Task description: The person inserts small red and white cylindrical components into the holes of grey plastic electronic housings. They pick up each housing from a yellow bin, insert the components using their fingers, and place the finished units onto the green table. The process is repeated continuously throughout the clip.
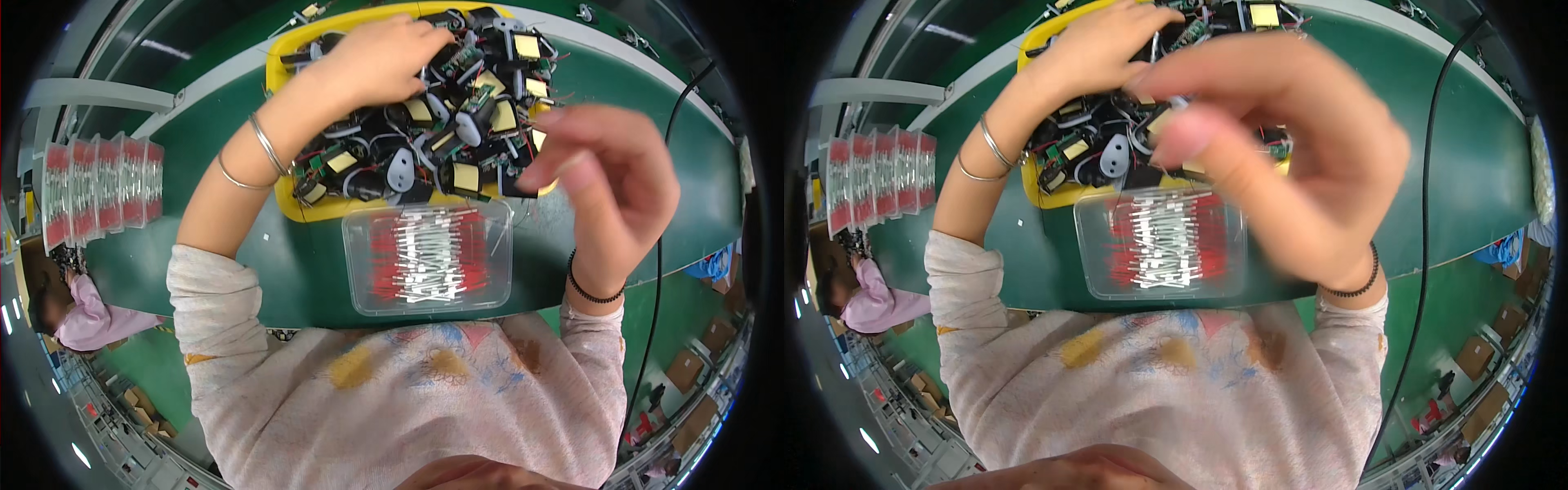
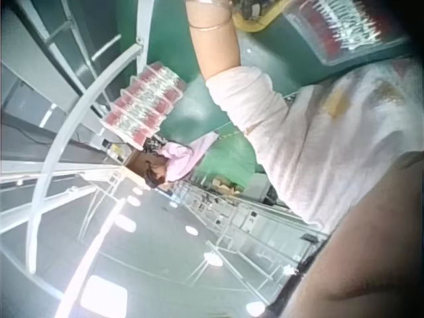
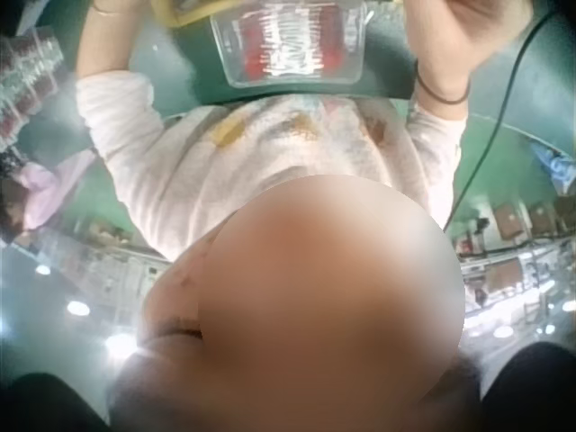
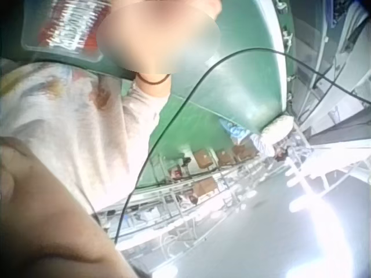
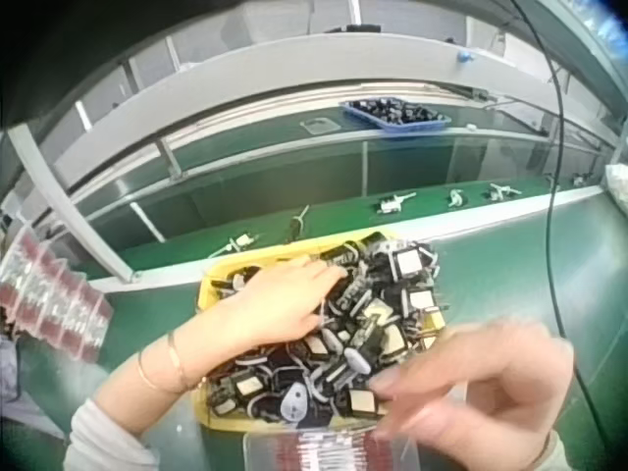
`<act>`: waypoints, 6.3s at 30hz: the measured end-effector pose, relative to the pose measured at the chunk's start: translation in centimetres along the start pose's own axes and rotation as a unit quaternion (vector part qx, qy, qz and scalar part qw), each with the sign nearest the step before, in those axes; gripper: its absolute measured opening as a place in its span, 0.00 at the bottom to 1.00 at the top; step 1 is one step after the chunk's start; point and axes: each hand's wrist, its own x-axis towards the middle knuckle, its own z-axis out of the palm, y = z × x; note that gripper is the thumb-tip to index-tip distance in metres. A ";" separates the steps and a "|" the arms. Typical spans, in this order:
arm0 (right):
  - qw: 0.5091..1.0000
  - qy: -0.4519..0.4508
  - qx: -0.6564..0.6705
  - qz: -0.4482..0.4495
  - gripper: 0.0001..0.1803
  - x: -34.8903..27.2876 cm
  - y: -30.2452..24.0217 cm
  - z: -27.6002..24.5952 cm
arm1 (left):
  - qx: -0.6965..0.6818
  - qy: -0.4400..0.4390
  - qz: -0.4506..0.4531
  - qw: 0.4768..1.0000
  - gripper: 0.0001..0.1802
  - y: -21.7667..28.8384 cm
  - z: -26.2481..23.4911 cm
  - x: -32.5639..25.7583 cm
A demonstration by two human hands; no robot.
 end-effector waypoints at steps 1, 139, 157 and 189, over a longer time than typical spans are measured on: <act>0.998 -0.059 -0.022 0.019 0.08 -0.5 -0.2 0.1 | 0.012 -0.034 -0.036 0.999 0.26 0.5 -0.8 -0.1; 0.949 0.033 -0.168 -0.263 0.19 -1.1 -2.1 2.7 | -0.515 0.368 0.016 0.774 0.25 9.5 -5.0 -7.9; 0.965 0.003 -0.152 -0.214 0.20 -1.3 -2.6 2.2 | -0.491 0.371 0.031 0.788 0.24 9.4 -5.3 -7.8; 0.975 0.018 -0.132 -0.178 0.11 0.3 -0.3 2.7 | -0.491 0.318 -0.058 0.809 0.26 10.4 -5.7 -8.3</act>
